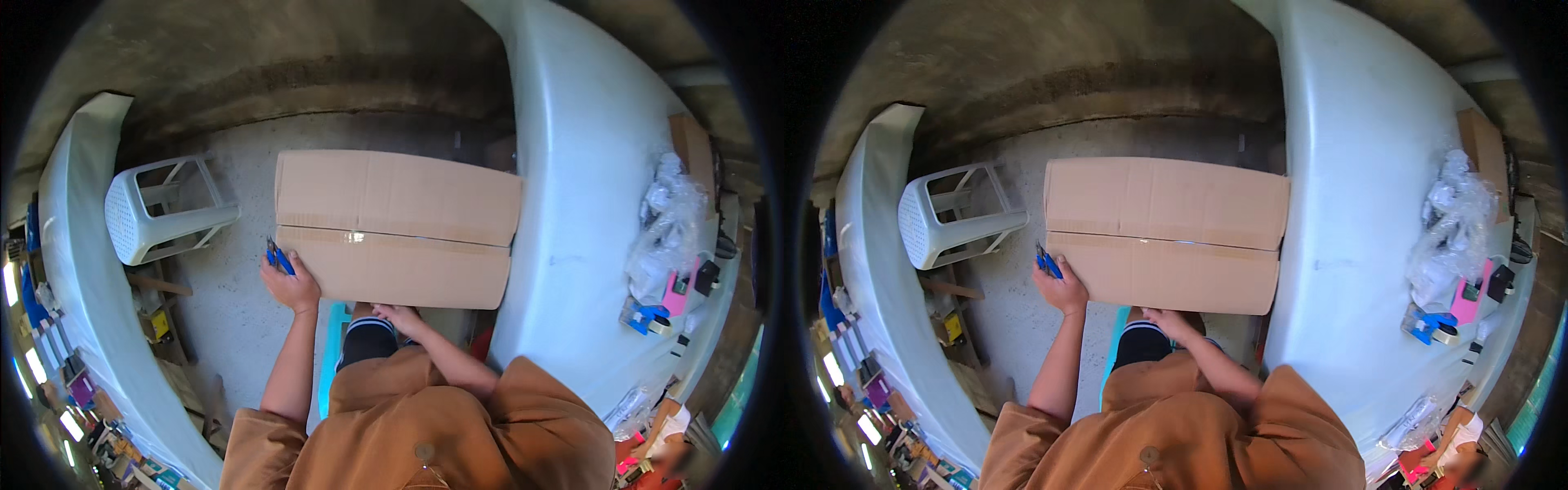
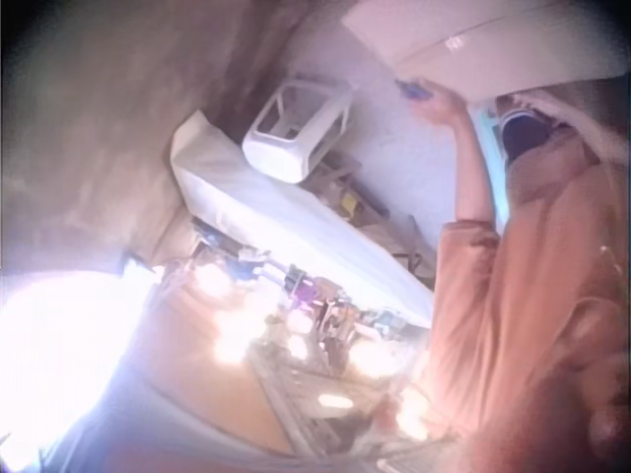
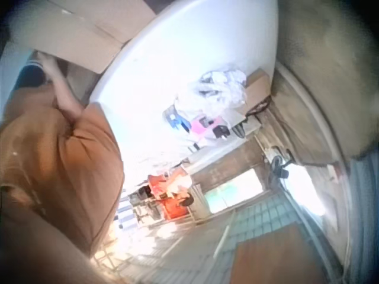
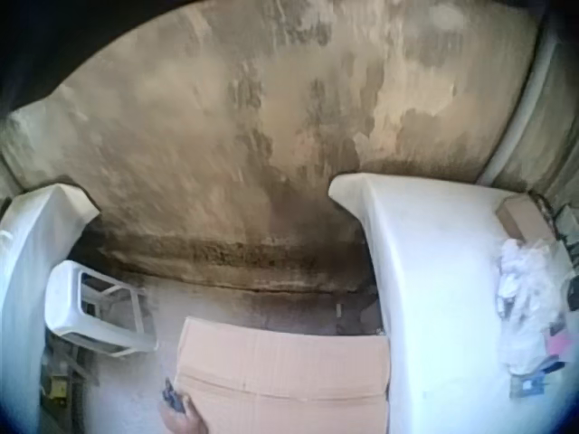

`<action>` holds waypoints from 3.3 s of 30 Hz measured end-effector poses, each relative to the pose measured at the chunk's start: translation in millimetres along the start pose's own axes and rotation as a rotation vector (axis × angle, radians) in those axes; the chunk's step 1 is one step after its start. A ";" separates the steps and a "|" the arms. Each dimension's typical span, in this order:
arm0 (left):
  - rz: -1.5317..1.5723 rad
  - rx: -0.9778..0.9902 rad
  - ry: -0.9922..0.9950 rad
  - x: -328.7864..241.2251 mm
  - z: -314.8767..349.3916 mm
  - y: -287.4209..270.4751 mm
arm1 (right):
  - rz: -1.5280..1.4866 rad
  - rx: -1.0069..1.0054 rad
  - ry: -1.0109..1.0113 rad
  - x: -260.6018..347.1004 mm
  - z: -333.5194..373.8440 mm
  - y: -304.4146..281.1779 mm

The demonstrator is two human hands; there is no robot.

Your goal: The person opens a cardboard box, removes plastic covers, and proceeds to sort and pack notebooks of various colors into the box, eventually handling a stack of black binding combs on the table.

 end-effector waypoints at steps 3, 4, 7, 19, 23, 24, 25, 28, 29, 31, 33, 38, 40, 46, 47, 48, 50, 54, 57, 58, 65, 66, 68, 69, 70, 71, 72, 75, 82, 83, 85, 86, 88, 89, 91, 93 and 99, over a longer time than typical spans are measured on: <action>-0.032 0.025 -0.041 0.5 -2.4 -2.3 | 0.089 -0.181 -0.137 89.8 60.3 -16.2; -0.023 0.019 -0.045 -1.4 -3.2 -2.1 | 0.159 -0.267 -0.246 110.9 80.6 -26.8; -0.041 0.017 -0.074 -3.4 -5.2 -1.4 | 0.420 -0.430 -0.387 155.8 112.4 -62.1; -0.050 0.033 -0.113 2.9 -9.2 -8.0 | 1.294 -0.272 -0.850 346.5 -23.7 0.2; -0.071 0.107 -0.125 -6.0 -11.9 -8.1 | 1.653 -0.206 -1.031 353.8 -72.8 33.1; -0.042 0.130 -0.086 -10.4 -13.3 -7.1 | 1.764 -0.238 -1.102 351.1 -81.5 35.4; -0.024 0.142 -0.055 -7.2 -17.2 -9.5 | 1.763 -0.217 -1.119 360.6 -86.9 45.7; 0.112 0.361 -0.109 15.0 -33.3 -8.0 | 1.904 0.033 -0.980 372.7 -101.2 63.4; 0.230 0.512 -0.126 17.4 -37.3 -3.7 | 1.892 0.104 -0.912 370.9 -106.4 63.7; 0.255 0.644 -0.181 16.8 -62.0 -15.9 | 1.879 0.175 -0.819 368.5 -111.8 65.4; 0.270 0.776 -0.235 14.2 -82.3 -26.1 | 2.018 0.086 -0.663 370.5 -114.3 68.8; -0.003 1.088 0.007 -12.0 -107.1 -15.0 | 2.077 0.131 -0.474 367.7 -124.7 66.3; -0.025 1.122 0.038 -16.9 -115.6 -14.8 | 2.111 0.115 -0.475 370.3 -120.2 64.1; -0.133 1.124 0.175 -40.1 -125.4 -8.7 | 1.783 0.099 -0.487 384.6 -107.8 57.2; -0.142 1.134 0.199 -43.4 -125.5 -5.6 | 1.769 0.103 -0.516 385.3 -106.8 58.3; -0.148 1.133 0.206 -42.5 -127.0 -7.6 | 1.757 0.108 -0.546 386.1 -106.1 59.8; -0.148 1.055 0.167 -53.2 -138.9 -30.9 | 1.762 0.104 -0.494 381.7 -108.5 56.3; -0.254 1.076 0.202 -75.3 -128.7 -38.7 | 1.784 0.156 -0.448 380.1 -109.2 57.0; -0.276 1.052 0.191 -68.6 -118.8 -29.3 | 1.774 0.141 -0.497 378.8 -110.8 58.6; -0.276 1.059 0.200 -76.9 -122.1 -39.6 | 1.769 0.131 -0.496 378.7 -111.7 55.6; -0.364 0.978 0.182 -60.2 -95.8 -0.7 | 1.659 0.153 -0.517 393.3 -110.5 42.9; -0.367 0.981 0.194 -58.2 -94.8 -2.6 | 1.580 0.218 -0.468 396.3 -106.3 38.7; -0.225 0.924 0.163 -83.8 -106.1 -20.9 | 1.377 0.154 -0.530 392.7 -92.1 29.7; -0.222 0.932 0.185 -86.2 -107.3 -15.1 | 1.184 0.108 -0.610 396.2 -81.8 27.1; -0.238 0.956 0.194 -81.9 -106.6 -10.6 | 1.157 0.151 -0.564 394.8 -68.8 28.2; -0.250 0.975 0.219 -81.8 -107.9 -4.5 | 1.148 0.126 -0.565 381.0 -56.3 23.8; -0.251 0.979 0.247 -78.8 -106.4 -1.2 | 1.169 -0.136 -0.692 371.9 -37.3 11.5; 0.090 1.078 0.035 -64.9 -106.7 14.2 | 1.259 -0.528 -0.553 325.6 -5.9 -39.3; 0.418 1.105 -0.033 -99.1 -124.7 21.1 | 1.405 -1.100 -0.403 244.2 67.8 -182.7; 0.503 1.081 -0.006 -104.0 -130.6 24.6 | 1.387 -1.091 -0.476 245.7 67.7 -193.8; 0.481 1.025 0.051 -122.1 -154.6 38.9 | 1.207 -0.807 -0.179 284.3 60.8 -237.4; 0.464 0.957 0.090 -132.7 -166.2 47.0 | 1.119 -0.844 -0.138 314.5 70.4 -254.5; 0.481 0.899 0.136 -137.6 -177.3 76.1 | 1.186 -1.086 -0.209 352.7 83.7 -263.0; 0.514 0.809 0.158 -144.9 -183.0 86.6 | 1.352 -1.290 -0.318 371.8 93.7 -258.7; 0.423 0.798 0.218 -153.8 -172.9 109.4 | 1.322 -1.552 -0.239 370.4 91.2 -249.4; 0.330 0.679 0.192 -152.5 -169.7 121.0 | 1.284 -1.804 -0.159 350.4 89.1 -231.9; 0.717 0.709 0.167 -142.8 -116.6 92.7 | 1.109 -1.551 -0.140 337.3 87.7 -245.2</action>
Point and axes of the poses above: each hand's wrist, its own z-axis away from the middle knuckle, its own y-axis out of the palm, x = y × z, the point moved 8 cm from there along -z, towards the middle knuckle, and after that the axes turned 9 degrees about z, right-handed, at the moved point
